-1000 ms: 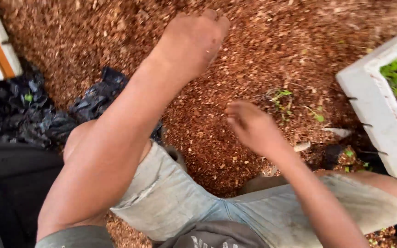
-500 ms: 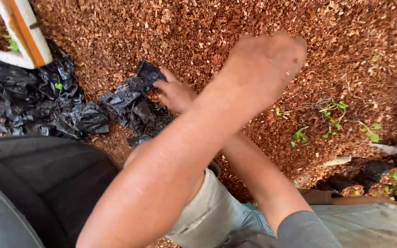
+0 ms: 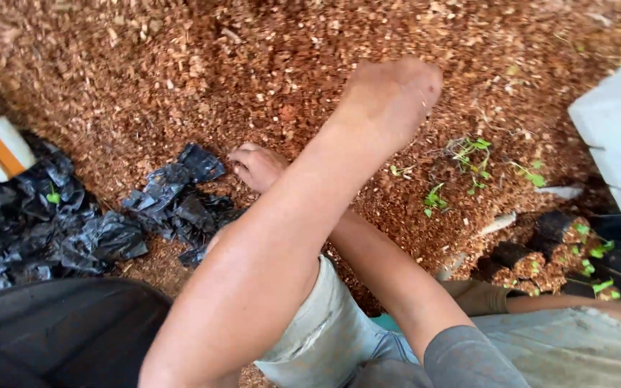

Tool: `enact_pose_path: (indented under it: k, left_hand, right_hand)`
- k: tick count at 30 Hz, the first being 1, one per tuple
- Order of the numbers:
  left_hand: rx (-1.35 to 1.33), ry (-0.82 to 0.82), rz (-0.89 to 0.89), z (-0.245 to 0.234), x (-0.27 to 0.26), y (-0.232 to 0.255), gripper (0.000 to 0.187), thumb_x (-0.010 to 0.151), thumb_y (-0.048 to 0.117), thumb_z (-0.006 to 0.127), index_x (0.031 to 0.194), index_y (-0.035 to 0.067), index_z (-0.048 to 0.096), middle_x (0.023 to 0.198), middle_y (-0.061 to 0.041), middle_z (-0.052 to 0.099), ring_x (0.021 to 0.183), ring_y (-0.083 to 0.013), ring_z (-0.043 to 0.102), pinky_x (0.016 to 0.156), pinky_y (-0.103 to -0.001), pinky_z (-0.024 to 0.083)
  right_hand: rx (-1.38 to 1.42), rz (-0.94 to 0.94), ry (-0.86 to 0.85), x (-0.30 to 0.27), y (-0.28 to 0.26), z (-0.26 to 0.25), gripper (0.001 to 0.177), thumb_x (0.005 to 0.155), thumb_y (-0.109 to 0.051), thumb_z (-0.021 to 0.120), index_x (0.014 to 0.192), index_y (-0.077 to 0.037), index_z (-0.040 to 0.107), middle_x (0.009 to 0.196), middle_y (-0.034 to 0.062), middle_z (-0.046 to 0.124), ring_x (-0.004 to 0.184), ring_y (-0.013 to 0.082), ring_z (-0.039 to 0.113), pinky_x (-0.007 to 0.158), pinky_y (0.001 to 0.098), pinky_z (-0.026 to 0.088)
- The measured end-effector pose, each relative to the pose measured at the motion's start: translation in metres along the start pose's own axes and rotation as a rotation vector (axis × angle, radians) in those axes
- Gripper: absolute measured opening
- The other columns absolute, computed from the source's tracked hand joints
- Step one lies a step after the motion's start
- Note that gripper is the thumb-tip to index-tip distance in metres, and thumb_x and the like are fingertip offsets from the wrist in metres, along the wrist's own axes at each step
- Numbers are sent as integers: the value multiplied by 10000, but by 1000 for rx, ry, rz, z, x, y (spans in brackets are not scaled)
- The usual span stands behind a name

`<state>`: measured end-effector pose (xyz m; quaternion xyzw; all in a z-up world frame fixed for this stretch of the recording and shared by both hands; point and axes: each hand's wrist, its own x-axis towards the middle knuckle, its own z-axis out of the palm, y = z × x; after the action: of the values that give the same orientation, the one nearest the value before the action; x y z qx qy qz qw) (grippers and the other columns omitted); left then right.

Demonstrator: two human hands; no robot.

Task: Transplanting small seedlings into nursery bags filled with mulch or soil

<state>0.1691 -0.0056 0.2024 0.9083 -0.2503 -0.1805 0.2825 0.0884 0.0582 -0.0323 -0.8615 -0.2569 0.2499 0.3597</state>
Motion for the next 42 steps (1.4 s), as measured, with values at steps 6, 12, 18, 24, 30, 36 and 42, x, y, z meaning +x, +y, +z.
enact_pose_path:
  k: [6, 12, 18, 24, 30, 36, 42]
  left_hand:
    - [294, -28, -17, 9, 6, 28, 166, 947, -51, 673, 991, 99, 729, 869, -102, 676, 572, -134, 599, 643, -317, 623]
    - [215, 191, 178, 36, -7, -25, 271, 902, -109, 677, 1070, 99, 724, 887, -113, 733, 872, -270, 785, 842, -612, 607]
    - [436, 161, -27, 17, -17, -61, 200, 882, 166, 725, 1051, 59, 713, 949, -167, 736, 816, -370, 770, 701, -538, 617]
    - [514, 164, 83, 1, -53, -22, 207, 900, 225, 675, 1036, 70, 693, 944, -163, 707, 810, -396, 765, 706, -529, 617]
    - [319, 60, 18, 23, -49, 42, 277, 990, 163, 593, 1221, 46, 692, 1049, -212, 701, 920, -345, 746, 792, -450, 619]
    - [9, 11, -333, 81, -59, 83, 363, 1034, 348, 539, 1152, 40, 691, 1006, -222, 700, 888, -325, 751, 743, -447, 642]
    - [-657, 293, -527, 159, -74, 68, 344, 1009, 234, 624, 1145, -73, 702, 981, -247, 719, 860, -295, 735, 781, -445, 597]
  right_hand:
    - [-3, 157, -259, 5, -61, -23, 533, 971, -74, 543, 1495, -130, 471, 1688, 153, 156, 646, 109, 629, 513, 204, 514]
    - [-23, -74, -187, 7, -21, 13, 388, 1013, -37, 475, 1379, -12, 602, 1487, 210, 505, 1284, 361, 601, 861, 356, 557]
    - [547, -39, 28, -71, 4, -40, 315, 977, -51, 560, 1285, 0, 602, 1222, 143, 637, 1185, 226, 607, 1037, 235, 429]
    - [589, 48, 392, -201, 49, -177, 464, 824, 34, 750, 1226, -87, 552, 1015, 141, 715, 931, 218, 691, 820, 339, 575]
    - [597, 293, 422, -275, 42, -221, 527, 884, -25, 757, 1353, 6, 518, 972, 178, 713, 852, 259, 707, 778, 360, 582]
    - [454, 198, 470, -280, 60, -195, 213, 896, 19, 736, 1098, 37, 671, 920, 222, 722, 851, 338, 716, 769, 393, 586]
    - [242, 221, 451, -266, 84, -167, 120, 909, -143, 763, 868, -108, 656, 811, 68, 695, 748, 218, 705, 685, 312, 588]
